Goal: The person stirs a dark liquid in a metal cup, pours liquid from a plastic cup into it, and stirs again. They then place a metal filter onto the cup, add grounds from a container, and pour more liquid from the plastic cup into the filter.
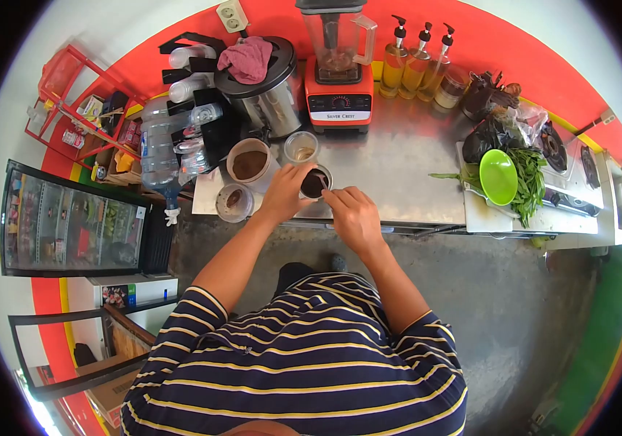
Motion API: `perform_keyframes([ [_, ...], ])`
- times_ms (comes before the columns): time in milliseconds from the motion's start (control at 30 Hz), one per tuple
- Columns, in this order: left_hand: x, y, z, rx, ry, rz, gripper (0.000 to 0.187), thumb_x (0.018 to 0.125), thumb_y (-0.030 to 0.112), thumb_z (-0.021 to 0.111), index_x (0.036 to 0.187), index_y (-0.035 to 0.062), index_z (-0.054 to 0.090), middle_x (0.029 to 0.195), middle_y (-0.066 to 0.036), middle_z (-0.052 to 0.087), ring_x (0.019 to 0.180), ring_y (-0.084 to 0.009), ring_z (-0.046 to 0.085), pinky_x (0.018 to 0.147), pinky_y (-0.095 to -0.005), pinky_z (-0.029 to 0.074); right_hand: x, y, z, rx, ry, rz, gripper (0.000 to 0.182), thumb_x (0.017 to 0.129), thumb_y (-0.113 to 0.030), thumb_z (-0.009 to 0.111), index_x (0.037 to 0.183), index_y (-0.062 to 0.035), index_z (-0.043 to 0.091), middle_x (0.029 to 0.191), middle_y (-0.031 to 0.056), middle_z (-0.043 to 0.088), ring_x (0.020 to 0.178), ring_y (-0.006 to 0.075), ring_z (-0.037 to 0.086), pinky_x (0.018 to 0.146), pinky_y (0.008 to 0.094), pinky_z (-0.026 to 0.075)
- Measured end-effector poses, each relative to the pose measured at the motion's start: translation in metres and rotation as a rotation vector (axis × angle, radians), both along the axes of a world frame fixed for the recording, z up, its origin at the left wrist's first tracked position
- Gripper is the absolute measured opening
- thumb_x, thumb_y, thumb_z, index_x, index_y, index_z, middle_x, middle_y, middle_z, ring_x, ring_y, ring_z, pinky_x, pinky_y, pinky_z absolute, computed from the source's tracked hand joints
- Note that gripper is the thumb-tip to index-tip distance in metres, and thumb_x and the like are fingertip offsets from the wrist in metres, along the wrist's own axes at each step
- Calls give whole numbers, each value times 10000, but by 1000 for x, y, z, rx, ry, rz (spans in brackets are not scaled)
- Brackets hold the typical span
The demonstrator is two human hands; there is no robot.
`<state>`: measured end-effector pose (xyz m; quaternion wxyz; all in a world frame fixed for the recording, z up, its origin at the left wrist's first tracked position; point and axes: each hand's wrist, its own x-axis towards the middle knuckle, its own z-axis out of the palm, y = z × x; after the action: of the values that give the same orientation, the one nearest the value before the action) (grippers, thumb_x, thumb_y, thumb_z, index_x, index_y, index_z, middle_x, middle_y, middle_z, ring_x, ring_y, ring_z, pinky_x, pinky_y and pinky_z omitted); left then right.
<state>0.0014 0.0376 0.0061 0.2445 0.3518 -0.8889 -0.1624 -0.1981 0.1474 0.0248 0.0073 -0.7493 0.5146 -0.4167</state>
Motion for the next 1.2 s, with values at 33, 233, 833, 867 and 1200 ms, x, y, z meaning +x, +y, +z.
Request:
perform_keyframes([
  [33, 0, -1, -1, -2, -2, -1, 761, 729, 121, 956, 1393, 143, 586, 1292, -57, 730, 1245, -326, 633, 994, -468, 481, 0, 0, -1, -3, 8, -1, 326, 796, 72, 767, 1109, -20, 776, 982, 113, 781, 913, 312, 731, 795, 429, 602],
  [233, 2, 1, 0, -11, -16, -4, 760, 720, 108, 957, 1386, 160, 595, 1278, -44, 735, 1223, -316, 639, 977, -466, 482, -3, 9, -13, 40, -176, 133, 318, 845, 81, 740, 1147, -13, 778, 1007, 123, 779, 904, 321, 726, 787, 442, 603],
  [833, 5, -3, -8, 83, -16, 40, 804, 715, 107, 953, 1440, 159, 611, 1353, -39, 720, 1249, -312, 630, 1048, -455, 478, -8, 9, -20, 177, -272, 115, 216, 1006, 32, 678, 1212, 30, 741, 1002, 201, 750, 917, 388, 720, 823, 458, 588],
  [867, 5, -3, -6, 86, -18, 32, 808, 715, 109, 955, 1444, 159, 609, 1364, -34, 718, 1254, -313, 628, 1055, -456, 475, -9, 8, -19, 178, -271, 120, 216, 1006, 32, 678, 1212, 30, 741, 1002, 201, 750, 917, 388, 720, 823, 458, 588],
  [1200, 6, 0, -5, 70, 23, 32, 765, 720, 127, 957, 1405, 155, 619, 1348, -34, 725, 1216, -325, 640, 1027, -460, 515, 17, -11, -25, 154, -439, -79, 155, 1068, -6, 643, 1196, 34, 720, 925, 187, 722, 764, 314, 725, 699, 404, 582],
])
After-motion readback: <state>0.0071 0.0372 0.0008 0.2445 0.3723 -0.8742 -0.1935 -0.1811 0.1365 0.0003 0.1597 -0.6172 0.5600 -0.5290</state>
